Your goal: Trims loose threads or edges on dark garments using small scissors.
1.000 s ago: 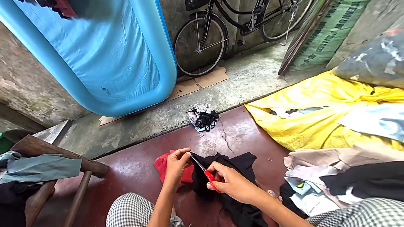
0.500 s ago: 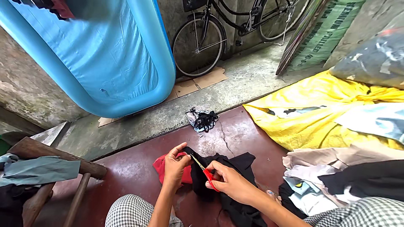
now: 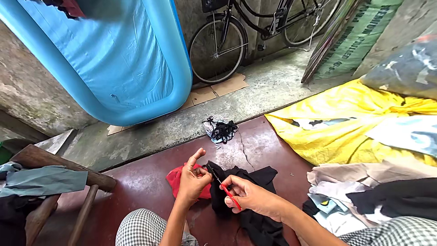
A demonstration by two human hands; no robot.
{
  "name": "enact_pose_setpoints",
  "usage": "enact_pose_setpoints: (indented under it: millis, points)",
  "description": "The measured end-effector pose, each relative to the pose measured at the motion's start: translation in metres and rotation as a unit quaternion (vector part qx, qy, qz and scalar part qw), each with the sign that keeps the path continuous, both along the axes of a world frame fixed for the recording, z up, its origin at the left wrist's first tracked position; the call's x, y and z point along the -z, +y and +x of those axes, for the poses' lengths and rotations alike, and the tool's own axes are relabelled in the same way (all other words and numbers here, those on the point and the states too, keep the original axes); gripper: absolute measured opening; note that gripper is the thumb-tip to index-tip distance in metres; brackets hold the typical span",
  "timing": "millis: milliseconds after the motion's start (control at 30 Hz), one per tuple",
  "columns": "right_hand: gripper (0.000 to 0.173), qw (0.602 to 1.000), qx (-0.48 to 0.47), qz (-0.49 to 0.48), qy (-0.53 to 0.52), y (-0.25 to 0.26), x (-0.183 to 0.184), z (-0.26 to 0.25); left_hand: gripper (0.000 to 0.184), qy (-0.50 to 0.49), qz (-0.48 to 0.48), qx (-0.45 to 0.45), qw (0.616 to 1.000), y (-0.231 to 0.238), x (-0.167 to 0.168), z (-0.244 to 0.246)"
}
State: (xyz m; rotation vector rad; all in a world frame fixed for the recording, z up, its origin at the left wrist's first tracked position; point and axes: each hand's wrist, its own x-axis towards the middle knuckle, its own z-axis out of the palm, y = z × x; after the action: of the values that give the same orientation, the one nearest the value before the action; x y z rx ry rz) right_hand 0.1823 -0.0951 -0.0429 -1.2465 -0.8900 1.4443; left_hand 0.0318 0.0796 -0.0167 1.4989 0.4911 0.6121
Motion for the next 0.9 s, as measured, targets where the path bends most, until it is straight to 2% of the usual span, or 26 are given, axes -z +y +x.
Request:
enact_pose_setpoints:
  millis: [200,300,367,433,500,600,800,900]
  points:
    - [0.047,0.998,0.009,0.001,0.064,0.001,0.002,-0.005,0.078,0.005,0.0,-0.007,1.0,0.002,0.002,-0.001]
    - [0.046,0.997,0.034,-0.01,0.067,0.002,0.003,-0.01,0.071,0.024,-0.031,-0.048,0.998,-0.003,0.003,0.001]
    - [0.049,0.997,0.071,-0.016,0.029,0.003,0.006,-0.015,0.062,0.028,-0.062,-0.087,0.994,-0.01,0.008,0.004]
    - [0.052,0.992,0.109,-0.01,-0.069,0.005,0.017,-0.02,0.056,0.031,-0.092,-0.119,0.988,-0.016,0.014,0.008]
    - [0.053,0.978,0.144,-0.01,-0.147,0.006,0.026,-0.025,0.054,0.029,-0.13,-0.142,0.981,-0.02,0.021,0.012]
    - [0.052,0.96,0.183,-0.022,-0.209,0.006,0.034,-0.034,0.052,0.024,-0.161,-0.149,0.975,-0.023,0.028,0.017]
    - [0.051,0.951,0.186,-0.048,-0.241,0.005,0.038,-0.037,0.06,0.035,-0.158,-0.115,0.98,-0.022,0.033,0.019]
    - [0.051,0.951,0.182,-0.047,-0.246,0.004,0.038,-0.037,0.058,0.05,-0.131,-0.094,0.986,-0.021,0.031,0.018]
